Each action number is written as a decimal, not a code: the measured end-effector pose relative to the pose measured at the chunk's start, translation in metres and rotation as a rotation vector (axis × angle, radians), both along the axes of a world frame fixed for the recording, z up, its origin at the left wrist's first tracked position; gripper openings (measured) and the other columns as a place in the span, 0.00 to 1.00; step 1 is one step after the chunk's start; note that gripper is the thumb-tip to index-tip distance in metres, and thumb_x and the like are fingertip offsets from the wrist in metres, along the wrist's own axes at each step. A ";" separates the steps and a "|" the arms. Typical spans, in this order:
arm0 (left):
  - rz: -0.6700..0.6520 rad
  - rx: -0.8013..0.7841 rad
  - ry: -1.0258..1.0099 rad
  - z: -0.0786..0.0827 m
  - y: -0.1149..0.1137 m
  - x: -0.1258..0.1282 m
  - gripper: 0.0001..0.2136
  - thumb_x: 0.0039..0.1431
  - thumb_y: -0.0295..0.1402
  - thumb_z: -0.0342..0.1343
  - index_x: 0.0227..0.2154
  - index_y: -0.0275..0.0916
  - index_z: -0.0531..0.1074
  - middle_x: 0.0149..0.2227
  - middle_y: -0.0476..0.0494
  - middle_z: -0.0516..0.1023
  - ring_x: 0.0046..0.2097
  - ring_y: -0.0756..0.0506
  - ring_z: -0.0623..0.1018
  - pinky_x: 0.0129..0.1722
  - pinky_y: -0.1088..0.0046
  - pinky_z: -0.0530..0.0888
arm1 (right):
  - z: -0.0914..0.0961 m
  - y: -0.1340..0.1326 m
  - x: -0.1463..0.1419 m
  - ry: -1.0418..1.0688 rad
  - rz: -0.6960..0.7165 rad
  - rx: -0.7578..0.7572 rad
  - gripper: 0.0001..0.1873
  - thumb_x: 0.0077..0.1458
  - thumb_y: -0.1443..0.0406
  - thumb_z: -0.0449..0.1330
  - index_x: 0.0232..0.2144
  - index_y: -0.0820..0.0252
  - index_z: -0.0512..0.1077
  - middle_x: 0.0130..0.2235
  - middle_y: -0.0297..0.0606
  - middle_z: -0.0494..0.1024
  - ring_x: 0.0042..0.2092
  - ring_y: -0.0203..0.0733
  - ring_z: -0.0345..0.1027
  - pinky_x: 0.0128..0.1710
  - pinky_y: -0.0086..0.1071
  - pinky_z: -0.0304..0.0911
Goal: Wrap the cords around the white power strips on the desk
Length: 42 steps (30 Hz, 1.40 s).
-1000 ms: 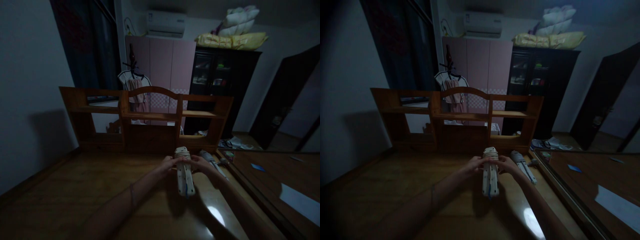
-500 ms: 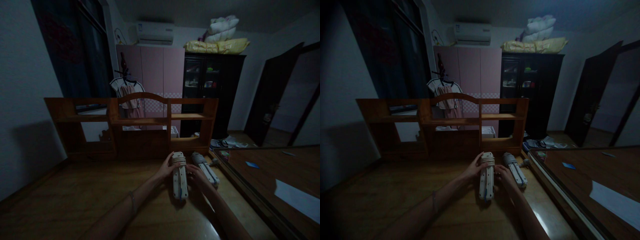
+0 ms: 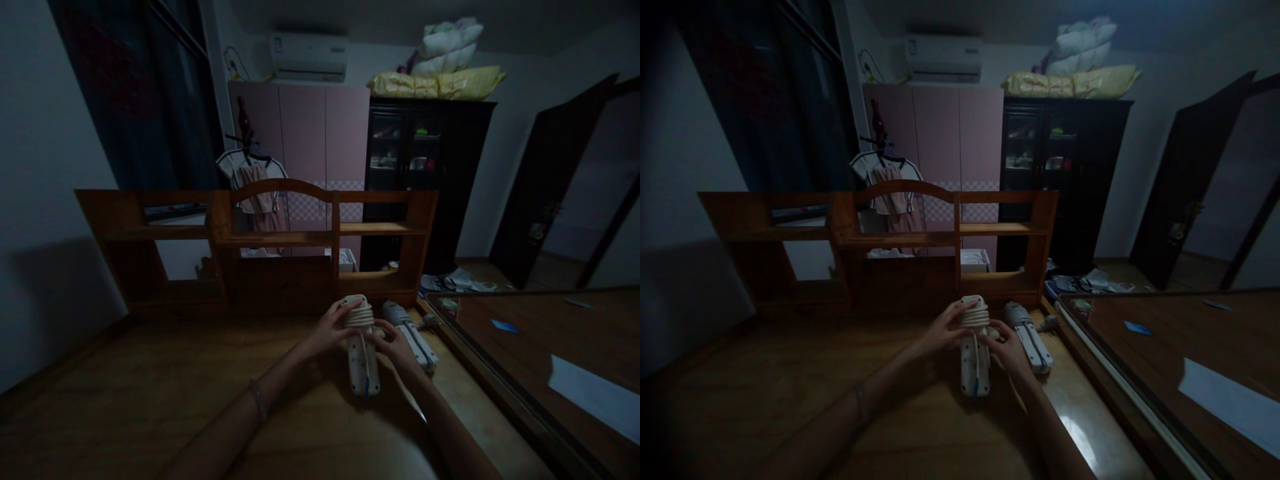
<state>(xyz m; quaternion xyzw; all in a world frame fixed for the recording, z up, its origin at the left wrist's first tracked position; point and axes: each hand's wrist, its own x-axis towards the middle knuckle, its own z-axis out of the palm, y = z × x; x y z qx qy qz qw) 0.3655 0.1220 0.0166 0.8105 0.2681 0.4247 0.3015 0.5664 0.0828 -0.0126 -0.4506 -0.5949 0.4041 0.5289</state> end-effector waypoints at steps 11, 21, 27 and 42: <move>-0.043 0.213 0.103 0.029 0.006 -0.017 0.48 0.42 0.38 0.70 0.64 0.51 0.46 0.54 0.43 0.63 0.57 0.40 0.65 0.56 0.62 0.65 | 0.000 -0.001 0.001 0.095 0.008 -0.013 0.31 0.41 0.52 0.69 0.47 0.59 0.72 0.35 0.38 0.78 0.37 0.47 0.71 0.36 0.35 0.66; 0.098 -0.036 -0.145 0.001 -0.002 0.006 0.56 0.33 0.39 0.73 0.64 0.46 0.44 0.60 0.37 0.56 0.61 0.36 0.60 0.61 0.57 0.58 | 0.003 -0.002 0.000 0.096 -0.068 0.054 0.29 0.42 0.51 0.68 0.44 0.61 0.73 0.40 0.44 0.78 0.42 0.53 0.71 0.43 0.41 0.66; -0.004 -0.681 -0.505 -0.032 -0.026 0.044 0.39 0.40 0.39 0.71 0.55 0.34 0.61 0.51 0.29 0.71 0.51 0.34 0.73 0.50 0.56 0.70 | -0.004 0.004 0.004 0.143 -0.089 0.066 0.29 0.41 0.52 0.69 0.44 0.60 0.73 0.40 0.43 0.78 0.42 0.53 0.71 0.44 0.42 0.65; 0.113 -0.643 -0.568 -0.037 -0.028 0.060 0.39 0.42 0.34 0.70 0.56 0.41 0.54 0.54 0.35 0.70 0.52 0.41 0.73 0.50 0.66 0.72 | 0.000 0.004 0.011 0.174 -0.094 0.161 0.23 0.52 0.50 0.61 0.45 0.58 0.73 0.45 0.43 0.76 0.46 0.51 0.69 0.46 0.41 0.65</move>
